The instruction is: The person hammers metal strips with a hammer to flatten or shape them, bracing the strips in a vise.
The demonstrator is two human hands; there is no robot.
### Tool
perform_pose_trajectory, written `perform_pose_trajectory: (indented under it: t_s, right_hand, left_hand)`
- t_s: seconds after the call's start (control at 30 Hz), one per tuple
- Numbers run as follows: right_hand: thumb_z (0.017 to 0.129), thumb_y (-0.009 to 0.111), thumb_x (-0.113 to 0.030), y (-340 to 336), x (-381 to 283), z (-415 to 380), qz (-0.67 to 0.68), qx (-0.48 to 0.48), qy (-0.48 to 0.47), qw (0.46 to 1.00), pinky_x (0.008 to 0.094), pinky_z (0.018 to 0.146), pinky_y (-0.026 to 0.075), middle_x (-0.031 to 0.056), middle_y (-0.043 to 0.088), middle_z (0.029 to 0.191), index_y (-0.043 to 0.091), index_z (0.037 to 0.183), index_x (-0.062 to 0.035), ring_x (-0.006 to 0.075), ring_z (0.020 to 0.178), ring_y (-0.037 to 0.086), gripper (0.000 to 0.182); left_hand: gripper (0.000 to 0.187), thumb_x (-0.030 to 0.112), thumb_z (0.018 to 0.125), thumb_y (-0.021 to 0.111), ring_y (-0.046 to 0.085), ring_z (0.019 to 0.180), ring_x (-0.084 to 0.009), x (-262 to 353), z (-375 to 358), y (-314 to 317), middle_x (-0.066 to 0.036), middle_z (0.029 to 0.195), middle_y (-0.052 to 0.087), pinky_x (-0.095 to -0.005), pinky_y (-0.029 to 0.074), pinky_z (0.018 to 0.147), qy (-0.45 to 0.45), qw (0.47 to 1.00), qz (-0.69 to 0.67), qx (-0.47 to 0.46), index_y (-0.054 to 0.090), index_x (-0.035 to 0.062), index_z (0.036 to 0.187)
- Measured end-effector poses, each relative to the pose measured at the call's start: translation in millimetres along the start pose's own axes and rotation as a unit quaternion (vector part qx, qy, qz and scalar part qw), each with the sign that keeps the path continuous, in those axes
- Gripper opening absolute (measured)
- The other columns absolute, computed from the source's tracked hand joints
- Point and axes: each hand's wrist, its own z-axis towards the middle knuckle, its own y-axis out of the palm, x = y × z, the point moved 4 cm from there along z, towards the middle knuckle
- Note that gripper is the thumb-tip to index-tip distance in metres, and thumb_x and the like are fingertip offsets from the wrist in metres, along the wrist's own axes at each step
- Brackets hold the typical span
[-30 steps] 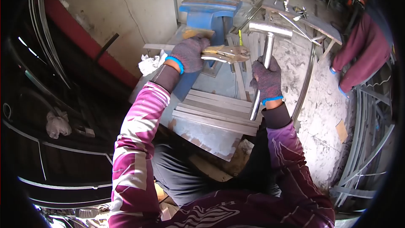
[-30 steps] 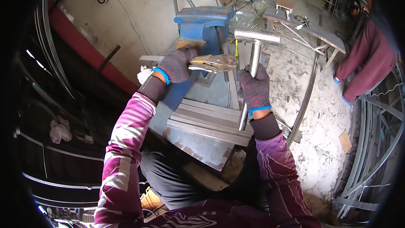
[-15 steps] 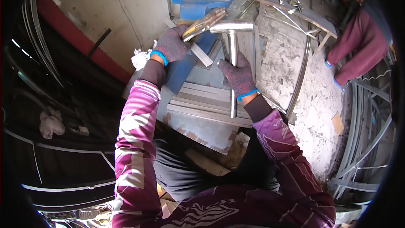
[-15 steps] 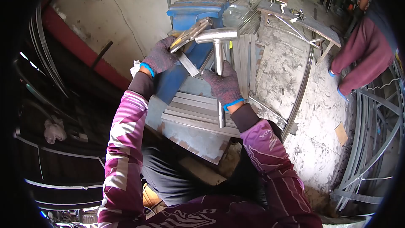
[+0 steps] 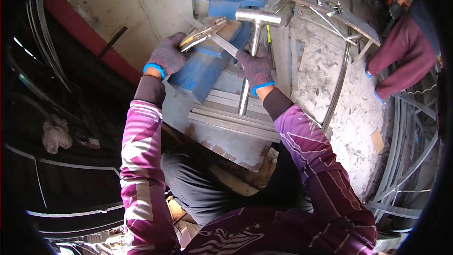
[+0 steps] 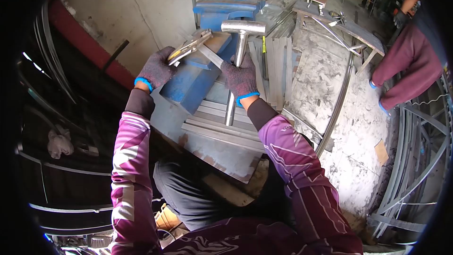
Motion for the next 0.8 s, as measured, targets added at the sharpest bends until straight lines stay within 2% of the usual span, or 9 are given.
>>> perform_pose_trajectory:
  t_s: [0.07,0.1,0.13,0.2,0.37,0.47,0.57,0.67,0.8]
  right_hand:
    - [0.083,0.073,-0.014,2.2,-2.4,-2.3,0.012,-0.001,0.024,1.0,0.0312,0.043,0.047,0.0023,0.057,0.073,0.054,0.098,-0.0083,0.0123,0.054,0.055,0.025]
    - [0.084,0.073,-0.016,2.4,-3.7,-5.6,0.02,0.002,0.047,0.999,0.0308,0.045,0.047,0.0008,0.057,0.07,0.057,0.095,-0.0091,0.0113,0.057,0.055,0.021]
    - [0.084,0.073,-0.016,1.8,-2.1,-6.8,0.021,0.006,0.051,0.998,0.0308,0.045,0.047,0.0008,0.057,0.07,0.057,0.095,-0.0091,0.0113,0.057,0.055,0.021]
    - [0.085,0.074,-0.017,3.8,0.8,-6.6,0.026,-0.005,0.061,0.998,0.0307,0.043,0.047,0.0004,0.057,0.07,0.057,0.094,-0.0101,0.011,0.056,0.054,0.021]
    - [0.087,0.073,-0.02,-5.8,-10.8,-17.6,0.029,-0.007,0.065,0.997,0.0293,0.042,0.046,-0.0004,0.055,0.069,0.057,0.094,-0.0111,0.0096,0.054,0.052,0.019]
    - [0.093,0.071,-0.024,-24.8,-26.2,-26.1,0.007,0.009,0.047,0.999,0.0295,0.041,0.046,0.0009,0.055,0.065,0.055,0.091,-0.0092,0.0112,0.049,0.053,0.022]
    - [0.097,0.068,-0.026,-46.7,-44.5,-32.8,0.02,-0.006,-0.003,1.0,0.027,0.042,0.042,-0.0004,0.053,0.064,0.054,0.092,-0.01,0.0082,0.051,0.052,0.021]
    - [0.097,0.067,-0.025,-62.6,-58.9,-33.1,0.002,-0.006,-0.039,0.999,0.0268,0.042,0.041,-0.0008,0.053,0.064,0.054,0.094,-0.0102,0.0077,0.051,0.051,0.021]
    - [0.097,0.068,-0.026,-74.8,-59.7,-28.2,-0.009,0.009,-0.059,0.998,0.0269,0.042,0.041,-0.0007,0.053,0.063,0.053,0.094,-0.0104,0.0078,0.05,0.051,0.022]
  left_hand:
    - [0.038,0.014,0.081,0.071,0.067,0.099,-0.0392,-9.0,-9.1,-3.8,-0.022,0.104,0.07,-0.0423,0.053,0.088,-0.019,0.993,0.052,-0.102,0.065,0.0068,0.118]
    - [0.038,0.018,0.082,0.069,0.067,0.102,-0.0403,-7.8,-12.6,-4.5,-0.02,0.105,0.071,-0.0424,0.053,0.091,-0.041,0.989,0.081,-0.113,0.068,0.0134,0.12]
    - [0.038,0.018,0.082,0.069,0.067,0.102,-0.0403,-6.6,-15.2,-2.3,-0.02,0.105,0.071,-0.0424,0.053,0.091,-0.04,0.989,0.082,-0.12,0.068,0.0134,0.12]
    - [0.041,0.019,0.082,0.069,0.067,0.103,-0.0406,-6.9,-16.6,-3.3,-0.019,0.108,0.072,-0.0414,0.053,0.091,-0.049,0.993,0.09,-0.066,0.068,0.0146,0.123]
    - [0.05,0.013,0.077,0.064,0.068,0.101,-0.0388,-8.8,-11.2,-6.7,-0.023,0.109,0.07,-0.0392,0.053,0.089,-0.065,0.986,0.042,-0.151,0.066,0.0113,0.127]
    - [0.049,0.014,0.077,0.065,0.068,0.097,-0.0379,-5.4,-10.6,-6.3,-0.022,0.106,0.071,-0.0392,0.053,0.088,-0.084,0.981,0.043,-0.167,0.066,0.011,0.126]
    - [0.049,0.014,0.076,0.066,0.068,0.095,-0.0376,10.0,-15.3,-10.3,-0.021,0.104,0.071,-0.0396,0.053,0.088,-0.082,0.981,0.061,-0.163,0.066,0.0103,0.125]
    - [0.05,0.014,0.075,0.066,0.068,0.093,-0.0366,2.8,-14.9,-6.4,-0.021,0.102,0.071,-0.039,0.053,0.086,-0.053,0.986,0.058,-0.149,0.067,0.0092,0.124]
    - [0.051,0.013,0.074,0.066,0.068,0.091,-0.0349,5.5,-13.8,-7.5,-0.021,0.099,0.071,-0.0384,0.053,0.085,-0.071,0.984,0.052,-0.154,0.066,0.0087,0.125]
